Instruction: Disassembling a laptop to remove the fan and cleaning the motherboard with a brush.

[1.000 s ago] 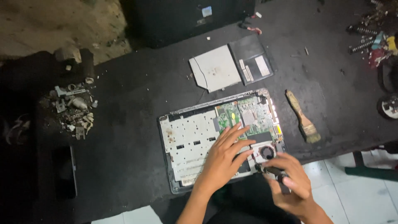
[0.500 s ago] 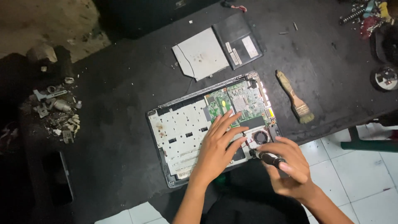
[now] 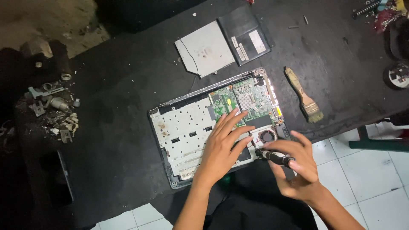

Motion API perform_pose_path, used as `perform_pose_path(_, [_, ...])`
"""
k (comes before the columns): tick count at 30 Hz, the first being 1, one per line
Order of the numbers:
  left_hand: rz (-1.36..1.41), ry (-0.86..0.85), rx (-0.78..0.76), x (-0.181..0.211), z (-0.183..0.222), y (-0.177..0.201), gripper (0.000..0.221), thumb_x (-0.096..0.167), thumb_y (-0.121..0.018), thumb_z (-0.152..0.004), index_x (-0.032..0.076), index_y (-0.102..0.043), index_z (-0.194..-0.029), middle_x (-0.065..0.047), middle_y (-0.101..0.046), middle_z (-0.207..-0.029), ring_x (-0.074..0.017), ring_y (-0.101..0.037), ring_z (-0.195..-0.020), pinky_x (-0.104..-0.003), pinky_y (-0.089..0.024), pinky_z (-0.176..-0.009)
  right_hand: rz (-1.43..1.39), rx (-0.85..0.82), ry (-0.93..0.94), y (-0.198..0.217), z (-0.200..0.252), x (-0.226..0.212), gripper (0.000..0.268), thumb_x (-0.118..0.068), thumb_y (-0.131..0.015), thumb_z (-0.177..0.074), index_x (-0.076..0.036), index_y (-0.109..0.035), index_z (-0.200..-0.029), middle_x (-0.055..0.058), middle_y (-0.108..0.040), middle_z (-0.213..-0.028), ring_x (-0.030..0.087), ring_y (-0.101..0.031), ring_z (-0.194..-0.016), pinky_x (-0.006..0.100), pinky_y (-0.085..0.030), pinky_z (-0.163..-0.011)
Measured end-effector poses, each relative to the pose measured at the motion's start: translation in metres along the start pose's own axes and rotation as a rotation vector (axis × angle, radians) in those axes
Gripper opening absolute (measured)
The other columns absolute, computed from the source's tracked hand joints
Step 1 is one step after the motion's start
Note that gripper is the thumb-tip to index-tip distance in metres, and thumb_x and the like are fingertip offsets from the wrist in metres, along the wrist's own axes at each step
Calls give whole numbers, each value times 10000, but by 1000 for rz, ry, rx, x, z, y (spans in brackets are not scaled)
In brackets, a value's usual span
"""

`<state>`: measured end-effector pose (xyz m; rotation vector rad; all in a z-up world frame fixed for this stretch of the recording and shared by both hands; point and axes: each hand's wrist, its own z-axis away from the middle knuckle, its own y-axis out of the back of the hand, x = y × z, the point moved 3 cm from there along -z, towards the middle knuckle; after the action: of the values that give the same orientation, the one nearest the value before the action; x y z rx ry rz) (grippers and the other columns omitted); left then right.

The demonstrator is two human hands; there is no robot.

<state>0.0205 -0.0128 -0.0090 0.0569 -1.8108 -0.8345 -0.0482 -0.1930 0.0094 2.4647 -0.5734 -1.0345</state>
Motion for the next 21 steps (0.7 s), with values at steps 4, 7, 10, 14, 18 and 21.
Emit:
perform_pose_path(4, [-8, 13, -14, 3, -1, 2, 295, 241, -533, -1066, 95, -668, -1284, -113, -519, -1535, -337, -384, -1520, -536, -250, -1287, 119, -5, 15, 0, 19, 13, 926, -124, -817, -910, -296, -191, -1570, 153, -696, -1125, 252, -719, -987, 513, -430, -1081])
perform_pose_path(7, [-3, 15, -12, 2, 0, 1, 289, 244, -533, -1066, 101, -670, -1277, -111, -519, -1535, -338, -379, -1522, -535, -251, -1288, 109, 10, -29, 2, 25, 14, 959, 10, -856, -852, -234, -209, -1516, 96, -720, -1105, 222, -755, -955, 522, -433, -1097])
perform_pose_path(10, [5, 38, -24, 2, 0, 0, 302, 247, -531, -1064, 105, -663, -1296, -108, -506, -1547, -333, -367, -1525, -540, -231, -1293, 0, 64, -120, 9, 20, 13, 883, 130, -772, -836, -206, -188, -1408, 116, -697, -1034, 253, -780, -883, 525, -448, -1142])
perform_pose_path(14, [123, 33, 125, 5, 5, 5, 275, 166, -600, -1045, 97, -643, -1308, -106, -522, -1528, -312, -415, -1512, -543, -239, -1320, -132, 255, -452, 15, 4, 4, 861, 142, -670, -905, -227, -140, -1475, 171, -476, -1236, 376, -726, -885, 541, -523, -1066])
perform_pose_path(18, [186, 100, 263, 21, 11, 22, 147, 151, -614, -1031, 104, -698, -1142, -111, -549, -1480, -354, -449, -1485, -575, -289, -1291, -250, 413, -676, 19, -3, 1, 788, 111, -596, -960, -220, -109, -1483, 288, -613, -850, 411, -684, -944, 523, -492, -1111])
perform_pose_path(21, [213, 160, 393, 33, 17, 15, 198, 209, -682, -960, 61, -692, -1091, -101, -695, -1087, -248, -674, -1058, -406, -556, -987, -102, 445, -561, 20, -15, -6, 824, 81, -643, -950, -86, -82, -1530, 273, -580, -1108, 425, -686, -830, 576, -552, -1126])
